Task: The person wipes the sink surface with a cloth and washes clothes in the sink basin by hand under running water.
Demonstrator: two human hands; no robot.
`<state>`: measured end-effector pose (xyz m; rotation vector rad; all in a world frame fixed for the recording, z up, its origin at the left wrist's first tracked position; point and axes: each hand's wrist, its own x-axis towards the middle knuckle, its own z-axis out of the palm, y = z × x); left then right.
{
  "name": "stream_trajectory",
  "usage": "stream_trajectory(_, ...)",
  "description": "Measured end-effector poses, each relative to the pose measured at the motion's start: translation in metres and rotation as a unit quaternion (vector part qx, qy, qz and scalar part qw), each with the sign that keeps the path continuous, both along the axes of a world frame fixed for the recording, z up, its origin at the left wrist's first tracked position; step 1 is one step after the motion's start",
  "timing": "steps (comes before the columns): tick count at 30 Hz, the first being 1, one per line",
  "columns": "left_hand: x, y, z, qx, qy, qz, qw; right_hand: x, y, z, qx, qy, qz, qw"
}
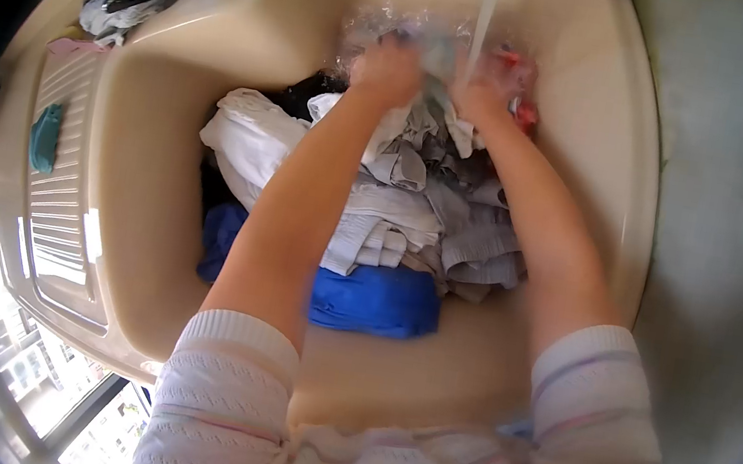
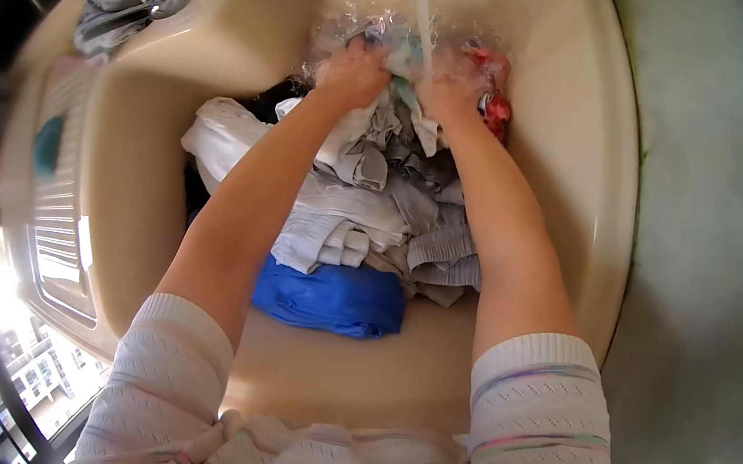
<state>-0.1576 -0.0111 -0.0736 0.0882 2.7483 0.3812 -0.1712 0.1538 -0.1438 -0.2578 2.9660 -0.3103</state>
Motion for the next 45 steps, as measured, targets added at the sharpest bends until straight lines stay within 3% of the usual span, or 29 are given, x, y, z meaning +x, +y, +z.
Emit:
stream_trajectory(1,-0.007,0.004,-0.006,-0.007,-0.005,0.014,1.000,-0.006,0.000,0.001,0.007,-0.019,-0.001,1.000)
stream_trajectory(3,-0.014,0.010,-0.016,-0.021,0.007,0.027,0.999,-0.003,-0.011,0.061,0.080,-0.066,-0.018,0.994)
stream_trajectory(6,0.000,0.011,-0.005,0.019,0.009,0.060,0.998,-0.007,-0.007,0.038,0.146,0.151,0.010,0.978)
stream_trajectory(8,0.016,0.005,0.018,0.044,-0.012,0.030,0.999,-0.035,0.009,0.032,-0.079,-0.054,0.075,0.993)
stream_trajectory(10,0.022,-0.012,0.044,0.049,-0.045,-0.051,0.996,-0.056,0.027,0.046,-0.275,-0.290,0.097,0.912)
stream_trajectory(13,-0.008,-0.033,0.024,0.113,0.060,0.089,0.988,-0.046,-0.010,0.037,-0.091,-0.098,-0.026,0.991)
stream_trajectory(14,-0.005,-0.028,0.002,0.128,-0.011,0.055,0.990,-0.035,-0.022,0.022,-0.071,-0.062,-0.102,0.990)
stream_trajectory(17,0.026,-0.014,0.016,0.120,-0.012,0.068,0.990,-0.005,-0.009,0.081,-0.168,-0.255,-0.060,0.950)
stream_trajectory(18,0.042,-0.015,0.029,0.095,0.011,-0.012,0.995,0.010,-0.009,0.085,-0.150,-0.219,-0.048,0.963)
stream_trajectory(20,0.070,-0.012,0.042,0.032,0.028,-0.052,0.998,0.043,-0.006,0.084,-0.114,-0.145,-0.033,0.982)
stream_trajectory(24,0.164,-0.015,0.067,-0.011,0.136,-0.194,0.971,0.150,0.001,0.105,-0.054,0.131,0.095,0.985)
stream_trajectory(26,0.194,-0.027,0.077,-0.003,0.185,-0.247,0.951,0.189,-0.009,0.112,-0.014,0.142,0.108,0.984)
stream_trajectory(29,0.184,-0.024,0.053,-0.002,0.246,-0.228,0.942,0.199,-0.018,0.092,0.009,0.171,0.097,0.980)
stream_trajectory(35,0.107,-0.008,-0.004,0.026,0.202,-0.126,0.971,0.105,-0.021,0.050,0.060,0.175,0.099,0.978)
stream_trajectory(38,0.065,-0.010,-0.011,0.129,0.093,-0.017,0.987,0.050,-0.026,0.049,0.088,0.120,0.081,0.986)
stream_trajectory(41,0.021,-0.011,-0.006,0.120,-0.010,0.112,0.986,-0.028,-0.022,0.008,0.130,0.033,0.114,0.984)
stream_trajectory(45,-0.027,-0.020,-0.043,0.201,0.020,0.171,0.964,-0.063,-0.009,-0.009,0.088,0.039,0.121,0.988)
